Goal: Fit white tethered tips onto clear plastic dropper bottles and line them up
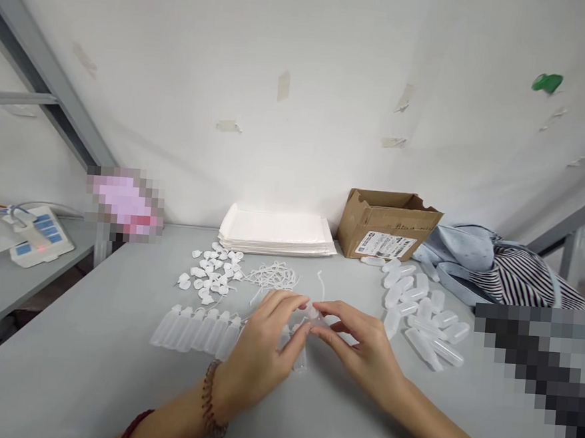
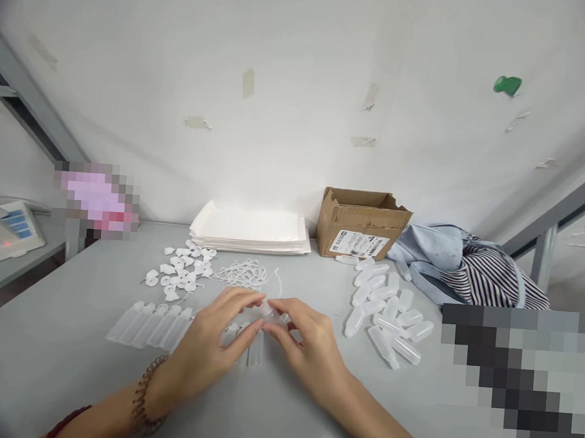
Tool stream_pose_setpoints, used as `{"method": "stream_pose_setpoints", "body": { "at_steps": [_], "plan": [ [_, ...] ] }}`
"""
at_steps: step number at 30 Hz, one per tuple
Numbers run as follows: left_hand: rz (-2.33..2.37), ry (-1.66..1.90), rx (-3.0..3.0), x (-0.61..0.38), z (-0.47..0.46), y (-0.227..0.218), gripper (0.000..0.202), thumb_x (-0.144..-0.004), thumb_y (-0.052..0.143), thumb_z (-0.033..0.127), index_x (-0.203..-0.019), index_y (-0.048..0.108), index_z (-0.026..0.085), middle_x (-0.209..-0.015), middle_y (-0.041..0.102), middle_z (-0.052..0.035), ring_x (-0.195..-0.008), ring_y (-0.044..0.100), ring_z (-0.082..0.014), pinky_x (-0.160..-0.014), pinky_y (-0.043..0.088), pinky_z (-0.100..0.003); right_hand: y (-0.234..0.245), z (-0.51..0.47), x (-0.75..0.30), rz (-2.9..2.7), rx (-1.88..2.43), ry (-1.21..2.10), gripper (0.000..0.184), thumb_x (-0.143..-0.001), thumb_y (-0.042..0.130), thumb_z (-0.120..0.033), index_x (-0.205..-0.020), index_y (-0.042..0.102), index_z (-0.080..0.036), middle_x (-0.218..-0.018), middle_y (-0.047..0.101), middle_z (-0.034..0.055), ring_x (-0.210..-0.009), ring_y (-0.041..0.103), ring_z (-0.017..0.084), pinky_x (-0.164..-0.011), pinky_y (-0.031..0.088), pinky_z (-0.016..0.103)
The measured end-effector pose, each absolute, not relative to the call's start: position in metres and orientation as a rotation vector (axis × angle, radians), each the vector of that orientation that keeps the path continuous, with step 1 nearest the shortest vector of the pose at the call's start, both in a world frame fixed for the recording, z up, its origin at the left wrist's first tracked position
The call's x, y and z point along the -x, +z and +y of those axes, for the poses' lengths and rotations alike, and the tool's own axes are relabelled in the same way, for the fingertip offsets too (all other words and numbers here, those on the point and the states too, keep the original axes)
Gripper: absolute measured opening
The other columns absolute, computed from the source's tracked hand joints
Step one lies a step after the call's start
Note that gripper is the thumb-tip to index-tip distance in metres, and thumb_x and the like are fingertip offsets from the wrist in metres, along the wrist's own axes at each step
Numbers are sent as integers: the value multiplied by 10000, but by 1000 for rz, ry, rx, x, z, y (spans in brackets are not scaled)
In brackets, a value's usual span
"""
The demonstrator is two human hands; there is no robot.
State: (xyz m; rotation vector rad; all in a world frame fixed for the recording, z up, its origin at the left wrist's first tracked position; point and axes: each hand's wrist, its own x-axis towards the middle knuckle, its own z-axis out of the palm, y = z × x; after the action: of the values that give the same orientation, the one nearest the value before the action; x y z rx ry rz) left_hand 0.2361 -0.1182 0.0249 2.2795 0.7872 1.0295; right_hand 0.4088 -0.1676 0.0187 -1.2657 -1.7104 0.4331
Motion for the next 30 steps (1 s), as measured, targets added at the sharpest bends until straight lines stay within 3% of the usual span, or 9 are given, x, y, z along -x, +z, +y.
{"method": "stream_pose_setpoints", "body": {
  "at_steps": [3,6,10,16,20,24,26,30],
  "plan": [
    [694,1002,-2520,-237,-122,23,406,-865,507,112,-1259,417,159,-1139,561,-128,-1075,519,-246,-912,488,-431,20,-168,-407,-1573,1332,555,194,-823,632,-260,-1007,677,-214,-950,722,52,-825,677,184,-645,590,280],
    [711,950,-2670,-239,-126,20,482,-845,585,179,-1276,371,144,-1122,551,-147,-1053,524,-285,-875,497,-470,22,-168,-404,-1443,1383,672,206,-775,671,-305,-947,699,-194,-888,725,61,-781,678,196,-573,585,270],
    [732,1002,-2707,-242,-126,18,461,-840,610,227,-1231,379,147,-1059,564,-142,-986,552,-293,-812,517,-473,21,-171,-396,-1341,1388,771,231,-735,702,-318,-912,694,-169,-781,706,55,-681,666,181,-503,566,251],
    [622,990,-2662,-240,-125,21,428,-830,565,141,-1215,377,163,-1051,567,-123,-993,545,-276,-814,514,-448,20,-173,-394,-1365,1351,761,199,-737,711,-317,-875,669,-180,-723,698,31,-643,673,169,-527,570,247],
    [647,984,-2533,-238,-124,20,472,-786,628,133,-1194,397,191,-1083,561,-103,-1017,530,-259,-857,503,-422,26,-173,-401,-1588,1367,598,141,-846,598,-281,-935,656,-189,-795,697,43,-676,655,158,-526,543,233],
    [683,944,-2448,-236,-120,20,551,-740,707,155,-1198,407,212,-1119,555,-85,-1061,504,-249,-914,476,-417,31,-170,-410,-1877,1323,284,224,-905,445,-148,-1028,629,-186,-876,632,79,-777,599,178,-620,523,285],
    [687,911,-2421,-236,-119,21,575,-720,739,182,-1193,415,225,-1119,560,-75,-1059,500,-251,-912,476,-424,30,-169,-413,-1957,1318,129,237,-894,439,-118,-1030,623,-179,-868,587,86,-790,562,190,-645,504,309],
    [715,858,-2378,-238,-120,23,571,-712,757,234,-1184,435,236,-1110,569,-75,-1050,502,-270,-886,482,-457,27,-167,-417,-1996,1346,-85,199,-897,459,-126,-926,647,-184,-813,524,70,-702,489,170,-550,433,264]
  ]
}}
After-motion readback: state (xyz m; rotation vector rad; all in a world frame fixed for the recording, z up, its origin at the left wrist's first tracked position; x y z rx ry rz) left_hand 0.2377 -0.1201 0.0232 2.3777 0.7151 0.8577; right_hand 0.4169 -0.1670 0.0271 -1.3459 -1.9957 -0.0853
